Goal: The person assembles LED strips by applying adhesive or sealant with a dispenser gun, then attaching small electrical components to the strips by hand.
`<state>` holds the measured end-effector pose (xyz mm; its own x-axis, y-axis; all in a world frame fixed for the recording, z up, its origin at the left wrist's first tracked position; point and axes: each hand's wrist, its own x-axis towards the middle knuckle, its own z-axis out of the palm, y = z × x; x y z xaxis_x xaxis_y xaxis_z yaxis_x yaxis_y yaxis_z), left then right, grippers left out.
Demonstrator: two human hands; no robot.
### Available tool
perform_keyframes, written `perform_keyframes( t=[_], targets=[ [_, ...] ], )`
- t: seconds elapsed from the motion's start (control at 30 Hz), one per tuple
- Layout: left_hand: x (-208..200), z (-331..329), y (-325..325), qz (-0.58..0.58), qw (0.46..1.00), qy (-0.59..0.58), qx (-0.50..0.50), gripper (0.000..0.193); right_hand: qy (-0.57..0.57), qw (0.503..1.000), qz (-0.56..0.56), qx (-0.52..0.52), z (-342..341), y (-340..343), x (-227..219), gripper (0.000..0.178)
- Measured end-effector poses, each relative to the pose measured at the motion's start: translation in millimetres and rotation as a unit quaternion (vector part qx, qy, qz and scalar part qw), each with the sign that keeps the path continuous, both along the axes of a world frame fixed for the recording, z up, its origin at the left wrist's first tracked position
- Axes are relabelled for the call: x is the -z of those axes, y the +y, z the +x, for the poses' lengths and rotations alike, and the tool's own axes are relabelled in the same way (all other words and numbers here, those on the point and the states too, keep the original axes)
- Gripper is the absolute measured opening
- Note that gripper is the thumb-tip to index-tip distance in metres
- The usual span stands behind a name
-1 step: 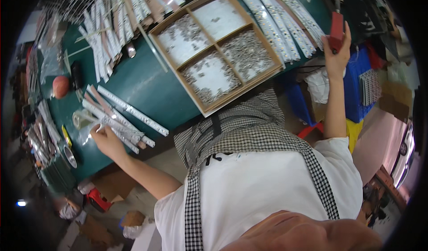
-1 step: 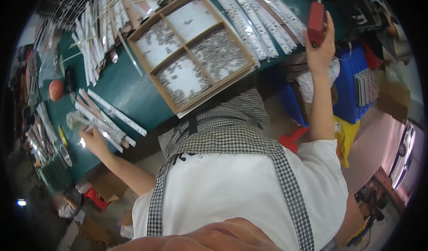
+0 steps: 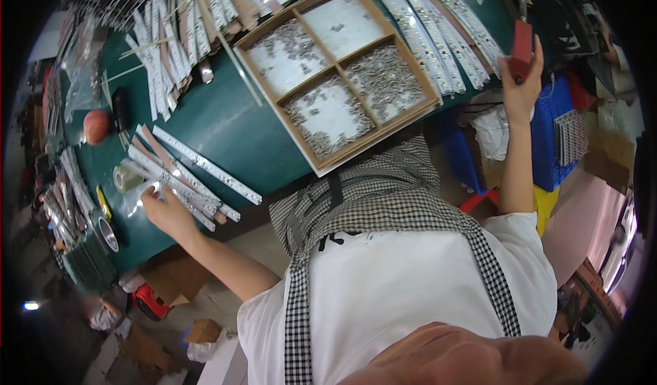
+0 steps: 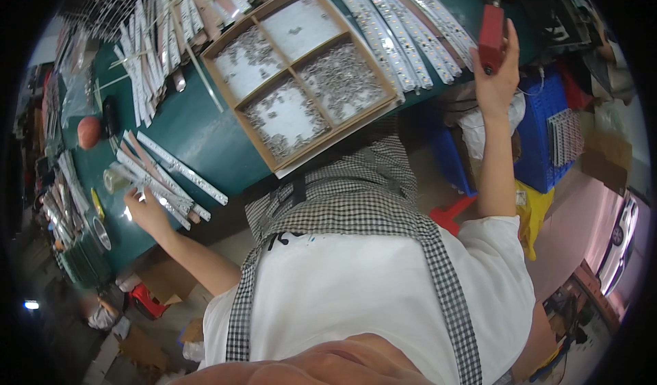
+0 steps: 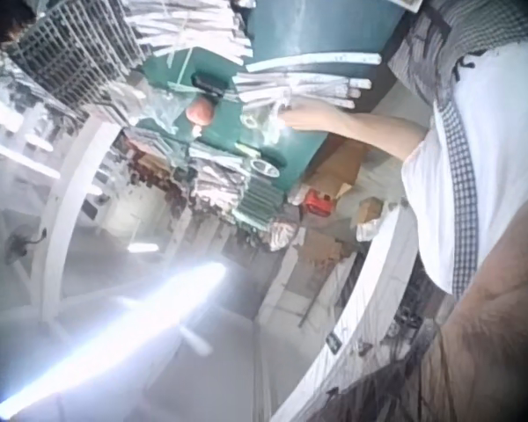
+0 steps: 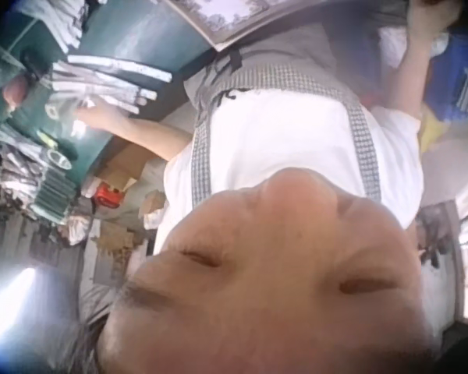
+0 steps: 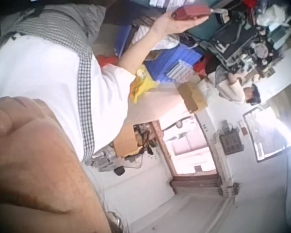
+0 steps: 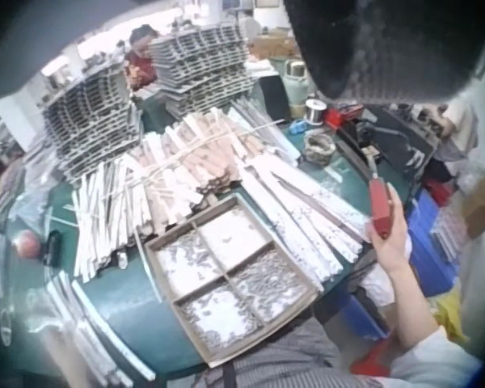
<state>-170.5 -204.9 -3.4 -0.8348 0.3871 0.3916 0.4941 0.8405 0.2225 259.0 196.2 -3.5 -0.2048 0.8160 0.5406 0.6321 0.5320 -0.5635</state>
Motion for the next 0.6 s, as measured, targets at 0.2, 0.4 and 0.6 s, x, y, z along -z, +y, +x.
perform_keyframes(
  t=[0.2, 0.4, 0.6],
  targets=[
    [-32, 78, 104, 0.204, 0.974, -0.031, 0.09, 0.019, 0.226, 0.972, 0.027, -0.052, -6, -26, 1, 0.055],
    [-26, 180, 195, 0.296, 0.66, -0.606, 0.33, 0.028, 0.351, 0.922, -0.155, 0.045, -50, -100, -33, 0.045],
    [-16, 206, 222, 0.417, 0.496, -0.703, 0.292, 0.054, 0.265, 0.909, -0.306, -0.098, -60, -160, -18, 0.039]
  ],
)
